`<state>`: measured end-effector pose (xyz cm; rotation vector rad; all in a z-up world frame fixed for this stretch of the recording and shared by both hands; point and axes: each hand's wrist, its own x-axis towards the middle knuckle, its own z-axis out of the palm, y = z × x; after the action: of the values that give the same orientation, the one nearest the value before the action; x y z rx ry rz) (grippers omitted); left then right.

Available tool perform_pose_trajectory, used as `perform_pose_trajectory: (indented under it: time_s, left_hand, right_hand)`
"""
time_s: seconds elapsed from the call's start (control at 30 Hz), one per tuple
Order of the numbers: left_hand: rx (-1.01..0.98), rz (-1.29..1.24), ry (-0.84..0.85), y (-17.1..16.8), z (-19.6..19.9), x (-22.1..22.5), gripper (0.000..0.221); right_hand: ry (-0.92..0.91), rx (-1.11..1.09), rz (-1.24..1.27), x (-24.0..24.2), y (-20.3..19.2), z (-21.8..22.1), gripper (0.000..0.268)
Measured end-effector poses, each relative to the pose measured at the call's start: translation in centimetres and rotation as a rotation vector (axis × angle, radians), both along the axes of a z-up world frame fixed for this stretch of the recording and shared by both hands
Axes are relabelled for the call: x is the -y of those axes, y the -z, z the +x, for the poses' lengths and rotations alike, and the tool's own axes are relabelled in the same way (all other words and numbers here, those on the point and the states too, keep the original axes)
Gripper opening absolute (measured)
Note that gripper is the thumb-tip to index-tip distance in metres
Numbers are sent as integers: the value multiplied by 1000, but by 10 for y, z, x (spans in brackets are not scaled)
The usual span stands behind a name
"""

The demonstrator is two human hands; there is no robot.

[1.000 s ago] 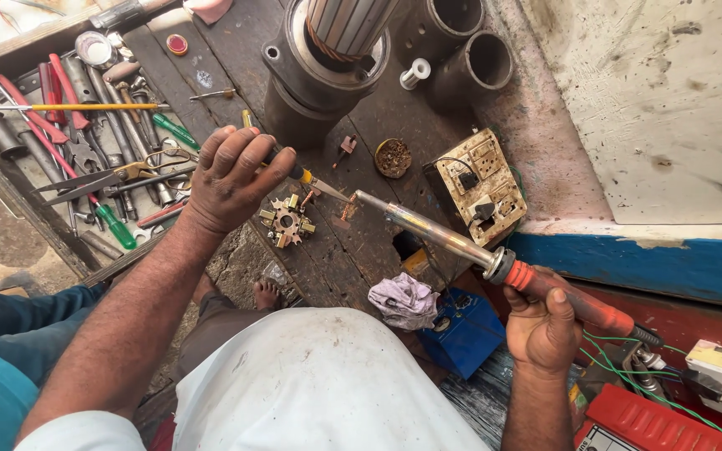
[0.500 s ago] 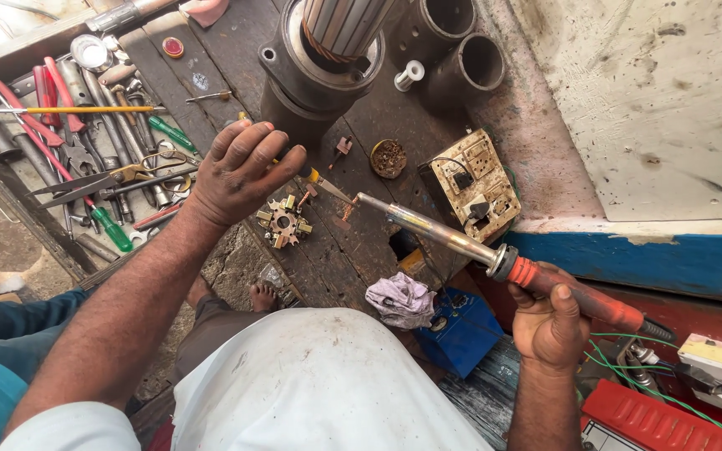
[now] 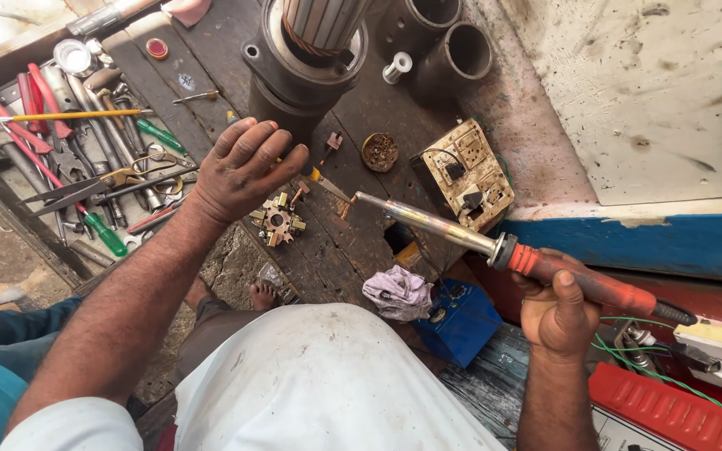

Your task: Soldering wires and assembling components of an electric motor at a workbench.

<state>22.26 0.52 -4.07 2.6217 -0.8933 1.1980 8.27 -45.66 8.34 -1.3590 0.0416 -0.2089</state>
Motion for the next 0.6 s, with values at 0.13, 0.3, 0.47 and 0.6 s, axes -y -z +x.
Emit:
perform_pose_trajectory:
  time_s: [0.13,0.3,0.47,0.6]
  left_hand:
    - [19,1,9,3,0,2,22]
    - [22,8,41,0,0,5,25]
    - [6,-5,60,0,-1,9,26]
    - [23,-5,63,0,-1,10,27]
  right_hand:
    - [4,-4,-35,-2,-9,0,34]
    - [-25,24,-157,-1,-16,1,37]
    - [-50,57,-220,-10,-32,12,39]
    - [-32,39,-198,-10,-39,19,36]
